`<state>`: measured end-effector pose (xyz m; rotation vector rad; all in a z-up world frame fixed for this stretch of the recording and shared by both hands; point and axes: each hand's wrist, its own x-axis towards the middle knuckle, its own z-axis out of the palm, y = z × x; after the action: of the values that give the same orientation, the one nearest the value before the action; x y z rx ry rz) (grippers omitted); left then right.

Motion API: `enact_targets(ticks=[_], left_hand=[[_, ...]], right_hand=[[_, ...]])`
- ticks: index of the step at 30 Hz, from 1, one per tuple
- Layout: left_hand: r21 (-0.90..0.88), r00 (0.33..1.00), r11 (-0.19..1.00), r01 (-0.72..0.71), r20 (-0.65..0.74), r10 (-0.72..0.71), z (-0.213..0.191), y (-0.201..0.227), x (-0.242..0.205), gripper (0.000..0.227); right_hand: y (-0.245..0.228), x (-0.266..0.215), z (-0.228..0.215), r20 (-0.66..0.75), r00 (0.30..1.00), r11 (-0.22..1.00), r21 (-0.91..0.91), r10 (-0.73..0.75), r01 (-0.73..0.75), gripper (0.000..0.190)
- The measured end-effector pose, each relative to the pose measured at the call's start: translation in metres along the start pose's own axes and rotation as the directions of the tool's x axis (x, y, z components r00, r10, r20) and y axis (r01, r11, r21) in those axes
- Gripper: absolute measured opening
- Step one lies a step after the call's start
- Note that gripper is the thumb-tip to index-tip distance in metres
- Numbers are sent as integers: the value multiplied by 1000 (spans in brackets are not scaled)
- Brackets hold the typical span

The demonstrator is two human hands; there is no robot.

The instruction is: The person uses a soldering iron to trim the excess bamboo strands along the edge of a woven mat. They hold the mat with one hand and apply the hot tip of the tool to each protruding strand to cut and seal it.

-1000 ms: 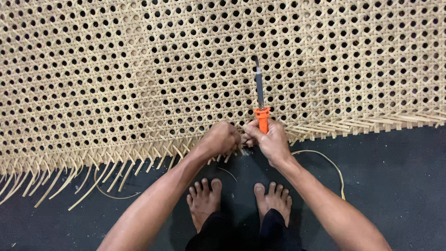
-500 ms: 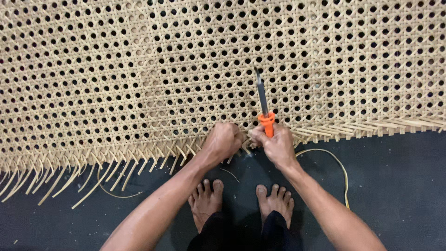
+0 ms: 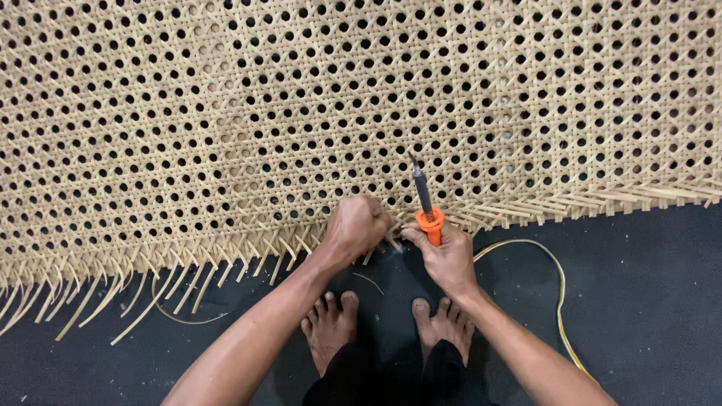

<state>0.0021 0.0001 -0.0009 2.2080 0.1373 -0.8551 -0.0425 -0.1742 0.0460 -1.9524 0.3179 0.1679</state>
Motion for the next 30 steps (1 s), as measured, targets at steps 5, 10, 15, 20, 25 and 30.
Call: enact_targets(ticks=[5, 10, 15, 20, 25, 30], left_hand=[[-19, 999, 999, 40, 21, -40, -8, 7, -4, 22], [-10, 994, 995, 95, 52, -94, -3, 4, 1, 23], [8, 975, 989, 148, 164, -148, -32, 31, -8, 25], [14, 980, 992, 123, 154, -124, -28, 27, -8, 23], [11, 965, 982, 186, 186, -185, -33, 32, -8, 19], [59, 997, 998, 13, 76, -17, -18, 16, -1, 30]], right_hand=[[-11, -7, -15, 73, 989, 991, -51, 127, -123, 14], [-44, -5, -79, 195, 957, 947, -281, 216, -157, 13], [-80, 14, -120, 366, 807, 466, -875, 462, 130, 36], [-64, 2, -123, 507, 851, 199, -856, 138, 477, 32], [-65, 1, -124, 547, 831, 114, -836, 100, 537, 28], [-62, 5, -127, 582, 802, 111, -813, 136, 571, 33]])
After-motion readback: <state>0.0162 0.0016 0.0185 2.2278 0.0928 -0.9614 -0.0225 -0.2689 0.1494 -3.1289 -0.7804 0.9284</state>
